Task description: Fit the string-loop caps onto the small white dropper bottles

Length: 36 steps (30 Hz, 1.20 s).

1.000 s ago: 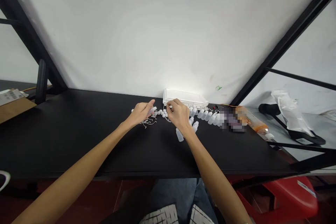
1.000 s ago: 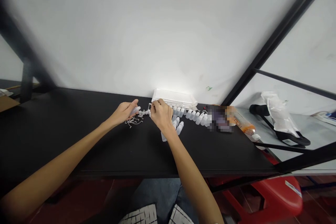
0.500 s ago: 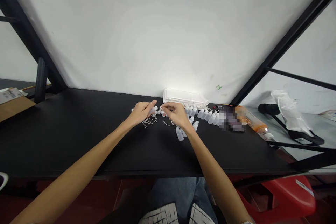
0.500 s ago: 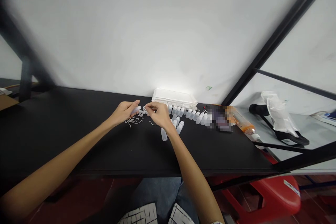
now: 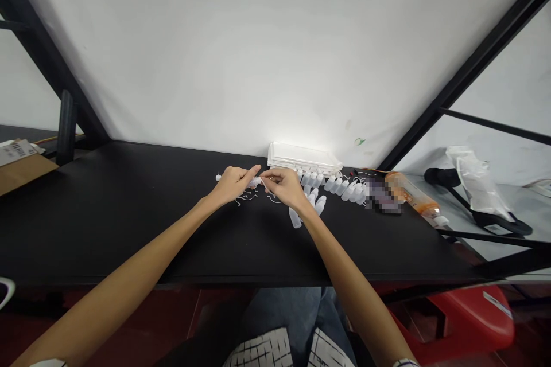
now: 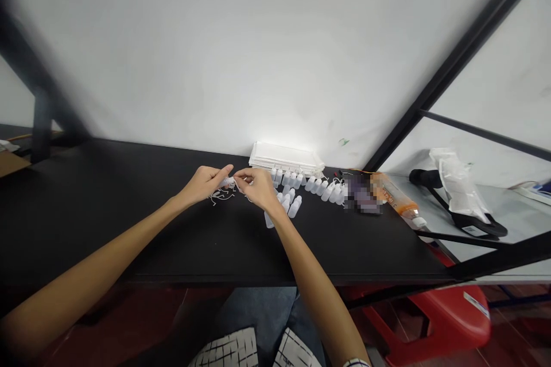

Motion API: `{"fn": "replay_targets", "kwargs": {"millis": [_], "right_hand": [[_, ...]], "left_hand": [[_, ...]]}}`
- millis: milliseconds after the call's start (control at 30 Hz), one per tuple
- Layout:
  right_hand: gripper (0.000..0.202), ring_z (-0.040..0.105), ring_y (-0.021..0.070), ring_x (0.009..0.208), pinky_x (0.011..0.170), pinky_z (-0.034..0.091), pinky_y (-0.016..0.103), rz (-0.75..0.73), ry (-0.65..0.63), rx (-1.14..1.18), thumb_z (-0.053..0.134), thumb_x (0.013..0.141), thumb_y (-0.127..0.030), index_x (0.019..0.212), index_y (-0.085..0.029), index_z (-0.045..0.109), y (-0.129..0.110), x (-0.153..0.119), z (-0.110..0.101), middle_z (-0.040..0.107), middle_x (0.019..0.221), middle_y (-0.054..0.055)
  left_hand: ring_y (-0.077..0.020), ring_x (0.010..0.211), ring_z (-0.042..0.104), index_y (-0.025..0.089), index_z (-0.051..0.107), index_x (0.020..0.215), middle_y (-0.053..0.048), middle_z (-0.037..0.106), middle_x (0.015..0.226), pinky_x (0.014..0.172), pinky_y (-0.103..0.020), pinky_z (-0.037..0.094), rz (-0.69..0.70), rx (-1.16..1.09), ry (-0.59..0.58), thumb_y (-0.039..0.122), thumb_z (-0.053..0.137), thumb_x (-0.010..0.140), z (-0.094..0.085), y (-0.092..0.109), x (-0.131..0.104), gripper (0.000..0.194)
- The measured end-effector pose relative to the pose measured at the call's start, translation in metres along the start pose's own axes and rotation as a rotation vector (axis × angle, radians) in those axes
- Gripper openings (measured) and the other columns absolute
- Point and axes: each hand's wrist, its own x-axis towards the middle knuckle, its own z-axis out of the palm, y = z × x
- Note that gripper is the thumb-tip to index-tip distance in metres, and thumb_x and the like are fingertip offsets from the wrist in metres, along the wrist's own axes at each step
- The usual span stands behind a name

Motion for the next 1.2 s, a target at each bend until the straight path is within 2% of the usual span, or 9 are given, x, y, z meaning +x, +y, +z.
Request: {"fn": "replay_targets", "kwargs": {"millis": [133,367,467,700,867,1000,1100,1200], "right_hand": [[0.014,0.063,0.0116,0.054,0.052,0.047,0.022,0.025,-0.012,0.092,0.057,0.078,-0.019,0.083,-0.015,0.07,-0.001,-0.001,0.003,0.066,0.07,0.002],[0.024,0.067,0.0161,0.069,0.05,0.051,0.022,0.015,-0.111,0.19,0.055,0.085,-0.026,0.098,-0.016,0.072,-0.004,-0.003,0.002,0.07,0.085,0.007],[0.026,0.067,0.0162,0.069,0.05,0.052,0.023,0.013,-0.126,0.169,0.058,0.085,-0.03,0.1,-0.016,0.073,-0.003,-0.003,0.002,0.071,0.083,0.007],[0.026,0.067,0.0151,0.068,0.058,0.053,0.025,-0.039,-0.18,0.039,0.056,0.087,-0.026,0.105,-0.018,0.073,0.005,-0.003,0.005,0.07,0.079,0.004],[0.025,0.067,0.0157,0.068,0.054,0.052,0.024,-0.006,-0.177,0.078,0.058,0.086,-0.026,0.101,-0.015,0.074,0.0,-0.004,0.006,0.071,0.082,0.006],[0.024,0.067,0.0167,0.069,0.05,0.052,0.024,0.001,-0.163,0.163,0.061,0.083,-0.03,0.095,-0.014,0.074,-0.005,-0.003,0.003,0.07,0.08,0.007],[0.024,0.066,0.0163,0.068,0.049,0.052,0.023,0.022,-0.101,0.18,0.062,0.082,-0.033,0.094,-0.015,0.074,-0.005,-0.001,-0.002,0.07,0.078,0.006],[0.028,0.064,0.016,0.066,0.049,0.053,0.023,0.055,-0.022,0.238,0.066,0.079,-0.037,0.091,-0.014,0.074,-0.002,0.001,-0.008,0.068,0.074,0.006]], "left_hand": [[-0.0113,0.043,0.046,0.015,0.063,0.05,0.0,0.051,0.041,0.049,-0.024,0.03,0.025,0.051,0.033,0.052,0.041,0.093,0.002,-0.002,-0.001,0.061],[-0.0135,0.047,0.051,0.015,0.063,0.049,-0.004,0.058,0.046,0.053,-0.025,0.03,0.052,0.197,0.122,0.05,0.037,0.095,0.003,-0.012,0.001,0.064],[-0.0143,0.048,0.053,0.015,0.065,0.05,-0.005,0.061,0.048,0.053,-0.025,0.03,0.056,0.228,0.118,0.05,0.036,0.095,0.003,-0.013,0.001,0.063],[-0.0157,0.048,0.056,0.016,0.065,0.048,-0.007,0.064,0.05,0.053,-0.025,0.031,0.068,0.276,0.093,0.048,0.036,0.096,0.006,-0.012,0.0,0.064],[-0.0153,0.046,0.054,0.016,0.061,0.045,-0.007,0.059,0.045,0.053,-0.026,0.032,0.061,0.24,0.122,0.051,0.034,0.095,0.003,-0.009,0.0,0.068],[-0.0142,0.047,0.055,0.015,0.069,0.06,-0.003,0.057,0.043,0.054,-0.025,0.038,0.047,0.088,0.142,0.05,0.032,0.097,-0.006,-0.001,-0.002,0.064],[-0.0124,0.046,0.053,0.014,0.073,0.076,-0.001,0.058,0.047,0.051,-0.023,0.039,0.079,0.012,0.104,0.05,0.034,0.096,-0.01,0.004,-0.003,0.057],[-0.0112,0.05,0.053,0.015,0.074,0.094,-0.004,0.069,0.068,0.051,-0.022,0.04,0.151,-0.003,0.063,0.048,0.047,0.091,-0.008,0.003,-0.003,0.043]]}}
